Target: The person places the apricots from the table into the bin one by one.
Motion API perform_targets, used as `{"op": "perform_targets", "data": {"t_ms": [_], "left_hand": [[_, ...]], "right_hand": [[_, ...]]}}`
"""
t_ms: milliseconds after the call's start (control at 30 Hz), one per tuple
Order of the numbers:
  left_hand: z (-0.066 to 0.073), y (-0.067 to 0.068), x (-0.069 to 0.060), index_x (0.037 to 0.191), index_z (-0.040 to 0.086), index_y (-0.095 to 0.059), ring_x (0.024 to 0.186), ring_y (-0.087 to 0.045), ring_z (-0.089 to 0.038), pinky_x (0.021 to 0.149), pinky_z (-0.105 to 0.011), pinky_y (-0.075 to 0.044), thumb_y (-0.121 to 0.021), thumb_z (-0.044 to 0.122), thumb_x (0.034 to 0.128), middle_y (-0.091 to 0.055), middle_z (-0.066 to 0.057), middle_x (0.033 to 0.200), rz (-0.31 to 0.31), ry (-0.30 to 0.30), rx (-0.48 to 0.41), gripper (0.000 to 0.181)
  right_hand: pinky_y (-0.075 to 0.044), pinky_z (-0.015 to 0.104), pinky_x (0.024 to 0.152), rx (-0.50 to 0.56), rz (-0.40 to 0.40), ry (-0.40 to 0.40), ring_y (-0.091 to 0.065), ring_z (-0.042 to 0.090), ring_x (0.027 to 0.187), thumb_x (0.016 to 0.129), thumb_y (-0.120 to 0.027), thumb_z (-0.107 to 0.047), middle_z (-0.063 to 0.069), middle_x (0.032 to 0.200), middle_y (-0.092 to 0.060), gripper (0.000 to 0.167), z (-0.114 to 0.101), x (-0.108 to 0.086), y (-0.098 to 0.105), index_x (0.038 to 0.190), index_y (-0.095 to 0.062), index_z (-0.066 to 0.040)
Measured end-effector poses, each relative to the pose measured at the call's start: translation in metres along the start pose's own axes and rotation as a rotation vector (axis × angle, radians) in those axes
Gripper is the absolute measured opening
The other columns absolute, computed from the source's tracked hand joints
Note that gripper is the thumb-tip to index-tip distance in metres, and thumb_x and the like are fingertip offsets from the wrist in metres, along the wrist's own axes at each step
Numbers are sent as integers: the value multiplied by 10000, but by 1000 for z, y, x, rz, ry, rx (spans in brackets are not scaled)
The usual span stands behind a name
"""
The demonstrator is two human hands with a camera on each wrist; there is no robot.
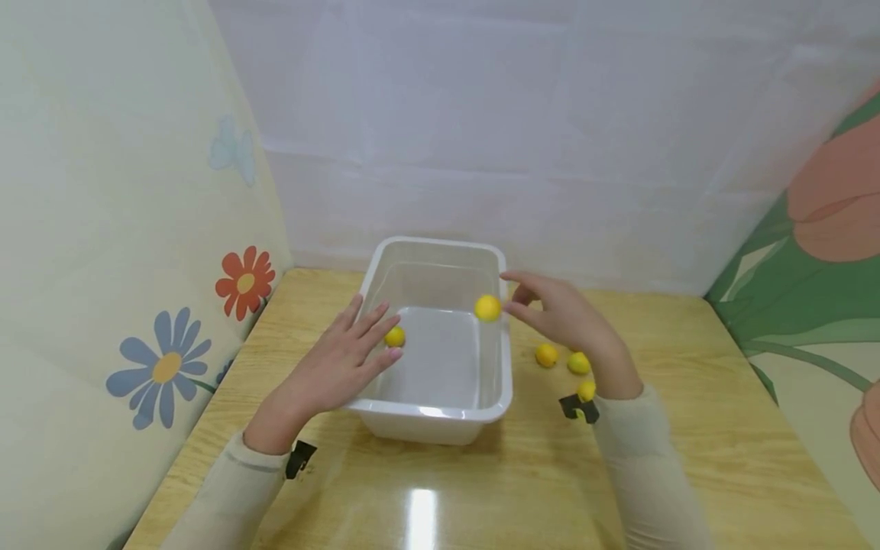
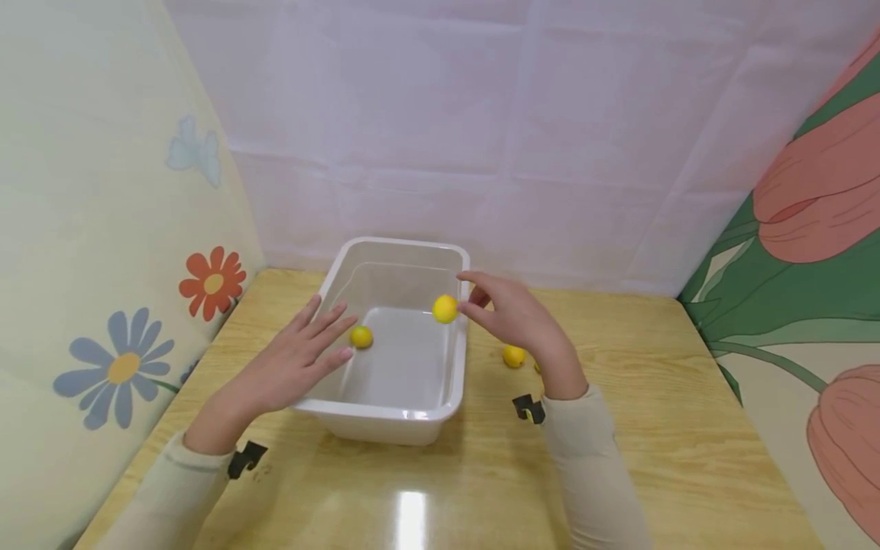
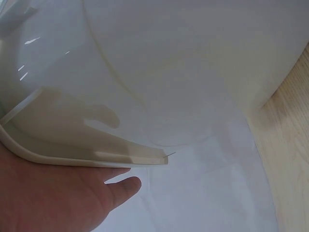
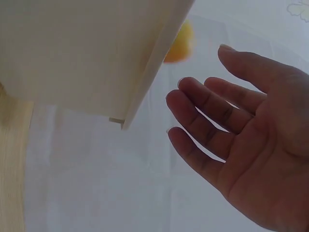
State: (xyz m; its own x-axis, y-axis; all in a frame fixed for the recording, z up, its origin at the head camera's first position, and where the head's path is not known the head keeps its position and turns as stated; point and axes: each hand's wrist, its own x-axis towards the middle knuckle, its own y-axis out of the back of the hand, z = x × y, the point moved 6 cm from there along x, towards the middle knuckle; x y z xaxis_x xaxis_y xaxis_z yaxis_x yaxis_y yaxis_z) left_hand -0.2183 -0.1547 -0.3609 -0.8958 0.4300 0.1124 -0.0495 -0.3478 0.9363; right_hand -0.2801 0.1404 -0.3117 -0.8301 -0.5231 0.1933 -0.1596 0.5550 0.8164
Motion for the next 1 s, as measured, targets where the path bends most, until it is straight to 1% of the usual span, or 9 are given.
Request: {"op": "perform_targets", "data": {"t_ms": [133,233,367,567,667,867,1000], "left_hand": [[2,1,0,1590,172,-354,1548,6,-434,1223,-623,-68,-378,527,1071,-233,-101,1671,9,-7,-5,629],[2,1,1,1587,172,-361,1545,-11,-444,1220,-629,-82,-382,518,1072,-247,-111,1666,19,-11,-2,621],[2,1,1,1589,173,-355,1546,-3,-440,1221,-628,-77,-383,517,1072,-246,-111,1666,17,-10,-1,622],[0,-1,0,1597,173,-333,1550,12,-428,1227,-615,-70,-361,532,1073,-227,-94,1672,-4,-7,8,636],[1,-1,0,1594,166,-342,1549,3,-433,1229,-609,-73,-364,524,1075,-242,-109,1667,2,-15,12,631],[1,0,0,1581,154,-372,1544,-19,-446,1221,-623,-100,-394,503,1073,-284,-139,1650,27,-25,11,617],[1,0,0,1585,157,-364,1549,-6,-432,1228,-608,-83,-386,511,1073,-274,-132,1654,19,-20,12,623]], "right_hand": [[-496,533,1009,17,21,-24,-644,260,1095,1014,-639,-311,42,1050,-712,534,4,-2,2,1490,-498,-113],[-487,553,1011,12,19,-62,-633,270,1110,1023,-619,-339,54,1074,-704,536,14,-7,3,1499,-489,-131],[-503,547,978,-28,5,-133,-634,283,1073,1034,-598,-340,85,1096,-695,518,38,-11,3,1498,-489,-138],[-530,525,913,-101,-19,-238,-648,308,1015,1036,-595,-290,150,1103,-694,489,84,-22,-3,1456,-515,-52],[-532,521,891,-118,-37,-284,-651,304,989,1037,-590,-294,159,1097,-694,499,104,-31,-6,1455,-508,-32],[-541,520,861,-125,-55,-336,-660,321,979,1026,-607,-268,183,1092,-697,501,133,-52,-10,1433,-514,10],[-544,538,859,-125,-74,-367,-660,359,1002,1022,-615,-275,219,1113,-692,517,147,-66,-14,1420,-515,40]]}}
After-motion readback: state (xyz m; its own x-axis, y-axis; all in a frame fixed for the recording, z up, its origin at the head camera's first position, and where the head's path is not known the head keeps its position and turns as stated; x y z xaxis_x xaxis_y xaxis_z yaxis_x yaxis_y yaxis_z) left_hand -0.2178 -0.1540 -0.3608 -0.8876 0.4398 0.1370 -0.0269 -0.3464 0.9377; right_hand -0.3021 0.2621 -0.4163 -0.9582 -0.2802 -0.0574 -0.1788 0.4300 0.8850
